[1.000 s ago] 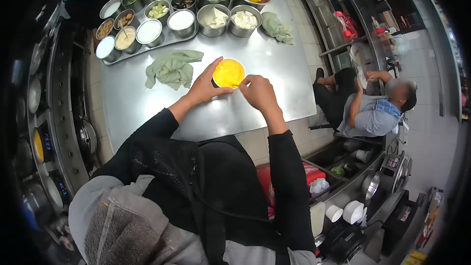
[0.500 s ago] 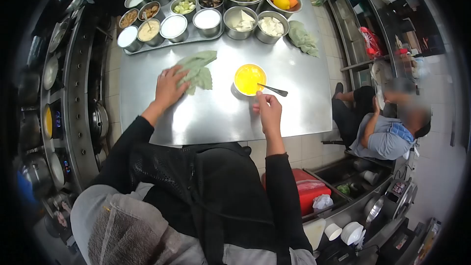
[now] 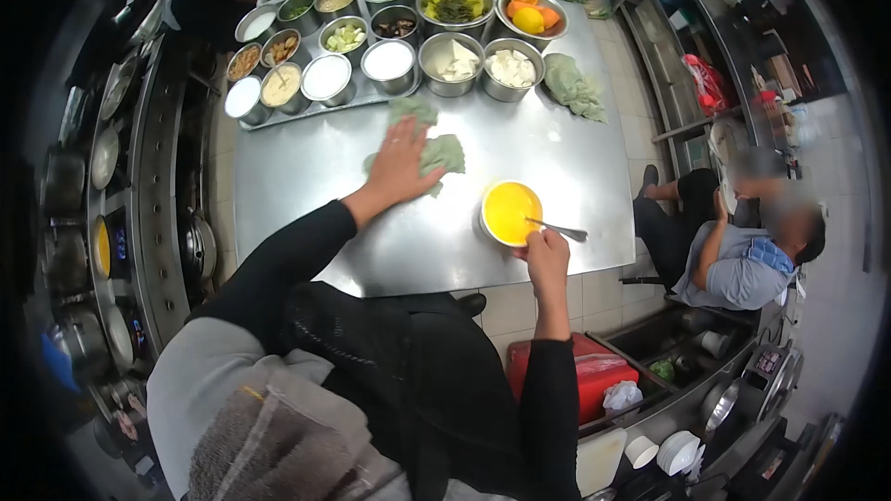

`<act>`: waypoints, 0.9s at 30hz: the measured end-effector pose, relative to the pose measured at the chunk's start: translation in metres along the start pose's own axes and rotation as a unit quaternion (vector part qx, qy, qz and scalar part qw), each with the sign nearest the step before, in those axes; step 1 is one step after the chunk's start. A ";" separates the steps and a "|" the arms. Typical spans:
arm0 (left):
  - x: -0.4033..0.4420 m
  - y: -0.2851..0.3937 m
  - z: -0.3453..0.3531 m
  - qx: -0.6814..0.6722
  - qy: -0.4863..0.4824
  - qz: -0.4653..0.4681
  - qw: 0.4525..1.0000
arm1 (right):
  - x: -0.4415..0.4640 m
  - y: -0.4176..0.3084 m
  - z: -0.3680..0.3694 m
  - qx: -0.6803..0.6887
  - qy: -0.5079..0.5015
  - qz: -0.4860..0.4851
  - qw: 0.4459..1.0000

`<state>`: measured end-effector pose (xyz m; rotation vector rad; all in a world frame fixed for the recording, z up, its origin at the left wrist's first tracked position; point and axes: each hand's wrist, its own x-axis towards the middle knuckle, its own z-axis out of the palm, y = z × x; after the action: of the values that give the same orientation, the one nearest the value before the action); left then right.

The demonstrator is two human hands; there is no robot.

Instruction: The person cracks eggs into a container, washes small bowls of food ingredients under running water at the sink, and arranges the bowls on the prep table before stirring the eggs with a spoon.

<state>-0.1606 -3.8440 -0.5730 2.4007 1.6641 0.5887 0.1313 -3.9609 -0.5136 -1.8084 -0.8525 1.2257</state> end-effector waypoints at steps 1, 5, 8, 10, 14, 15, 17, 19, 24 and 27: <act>0.016 0.010 0.013 -0.005 0.000 0.008 1.000 | -0.011 0.001 -0.010 0.001 0.010 -0.001 1.000; 0.083 0.088 0.067 -0.066 -0.085 0.218 0.970 | -0.044 0.008 -0.060 0.001 0.060 0.038 0.997; 0.120 0.167 0.143 -0.162 -0.065 0.324 0.930 | -0.072 0.013 -0.085 -0.019 0.089 0.043 0.995; 0.117 0.210 0.140 -0.171 -0.134 0.385 0.897 | -0.093 -0.002 -0.096 -0.040 0.094 0.054 0.993; 0.082 0.167 0.117 -0.160 -0.022 0.350 0.923 | -0.099 0.006 -0.121 -0.089 0.076 0.041 0.992; 0.077 0.144 0.095 -0.153 -0.028 0.340 0.927 | -0.099 -0.004 -0.117 -0.085 0.062 0.038 0.994; 0.041 0.068 0.053 -0.188 -0.052 0.162 0.967 | -0.096 -0.016 -0.107 -0.078 0.039 0.027 0.996; -0.018 -0.010 -0.011 -0.117 -0.051 -0.091 0.988 | -0.084 -0.027 -0.093 -0.074 0.003 0.016 0.997; -0.244 -0.181 -0.081 0.114 0.216 -0.384 0.890 | -0.037 -0.040 -0.037 -0.078 -0.163 -0.100 0.978; -0.319 -0.149 -0.134 -0.034 0.318 -0.457 0.830 | 0.005 -0.035 0.013 -0.065 -0.241 -0.069 0.966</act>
<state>-0.4401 -4.0966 -0.5752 1.0858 2.6516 1.2530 0.1174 -3.9366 -0.4880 -1.5352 -1.3327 1.5768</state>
